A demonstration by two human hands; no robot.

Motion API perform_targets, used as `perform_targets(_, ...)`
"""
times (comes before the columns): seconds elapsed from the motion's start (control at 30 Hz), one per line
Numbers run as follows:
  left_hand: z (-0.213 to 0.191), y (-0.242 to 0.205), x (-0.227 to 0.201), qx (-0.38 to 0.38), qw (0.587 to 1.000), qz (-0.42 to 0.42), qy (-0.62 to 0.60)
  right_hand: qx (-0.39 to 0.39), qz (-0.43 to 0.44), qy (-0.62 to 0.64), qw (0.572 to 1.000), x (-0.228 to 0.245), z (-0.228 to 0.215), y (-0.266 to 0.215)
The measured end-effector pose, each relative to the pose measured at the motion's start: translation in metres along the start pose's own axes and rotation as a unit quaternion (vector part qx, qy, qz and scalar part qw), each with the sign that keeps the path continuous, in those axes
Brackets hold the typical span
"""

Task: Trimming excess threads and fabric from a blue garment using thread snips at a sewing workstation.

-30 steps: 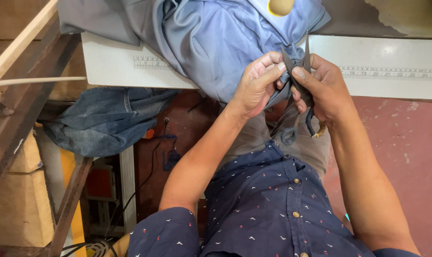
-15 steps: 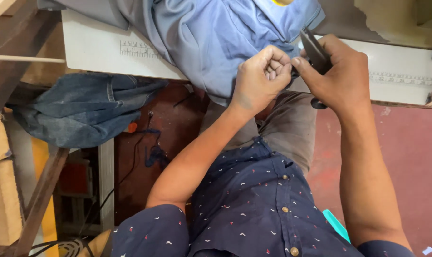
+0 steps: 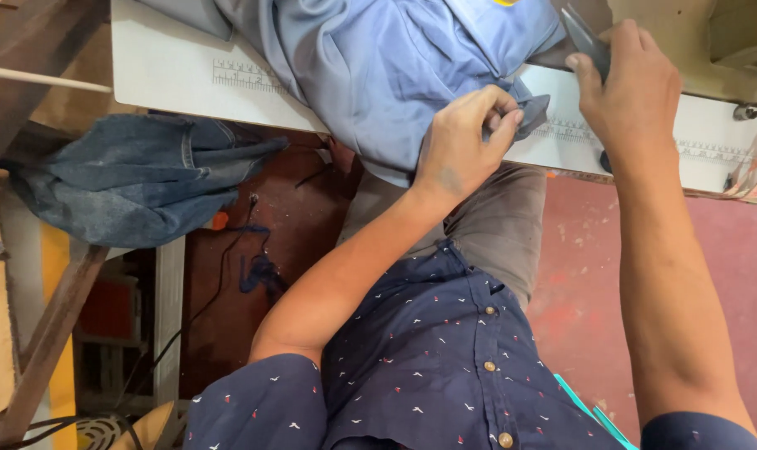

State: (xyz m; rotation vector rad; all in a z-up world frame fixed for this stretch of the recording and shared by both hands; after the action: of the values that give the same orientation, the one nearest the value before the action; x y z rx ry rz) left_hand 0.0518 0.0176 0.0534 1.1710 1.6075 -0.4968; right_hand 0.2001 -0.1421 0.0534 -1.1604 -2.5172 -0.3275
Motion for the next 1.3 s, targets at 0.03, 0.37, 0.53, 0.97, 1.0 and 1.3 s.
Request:
perform_targets(0.03, 0.002, -0.002, -0.005, 0.009, 0.999, 0.005, 0.041, -0.042, -0.04, -0.081, 0.995, -0.002, -0.001, 0.001)
perform_targets(0.37, 0.021, -0.008, 0.007, 0.035, 0.992, -0.027, 0.115, -0.173, -0.14, -0.047, 0.974, 0.019, -0.006, -0.008)
perform_targets(0.53, 0.02, -0.004, 0.009, 0.044, 0.992, -0.05, 0.109, -0.107, -0.118, 0.194, 0.968, 0.061, -0.027, -0.026)
perform_targets(0.97, 0.005, -0.008, -0.021, -0.028, 0.997, -0.066, -0.027, -0.044, 0.064, 0.347, 0.935, 0.048, 0.004, -0.059)
perform_targets(1.0, 0.006, -0.007, -0.02, -0.025, 0.997, -0.064, -0.025, -0.046, 0.065, 0.35, 0.933, 0.051, 0.001, -0.058)
perform_targets(1.3, 0.021, -0.016, -0.031, -0.008, 0.997, 0.021, 0.072, -0.092, -0.225, 0.115, 0.963, 0.091, -0.025, -0.064)
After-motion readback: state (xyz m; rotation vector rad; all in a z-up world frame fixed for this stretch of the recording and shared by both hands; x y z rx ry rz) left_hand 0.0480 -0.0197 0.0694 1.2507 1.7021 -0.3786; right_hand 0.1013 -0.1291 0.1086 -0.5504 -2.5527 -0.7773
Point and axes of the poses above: each hand's wrist, its own y-axis towards the middle knuckle, its own z-axis out of the palm, x = y × z, the point moved 9 cm from there along y, towards the middle knuckle, and after that the axes turned 13 degrees about y, right-handed, at the moved point
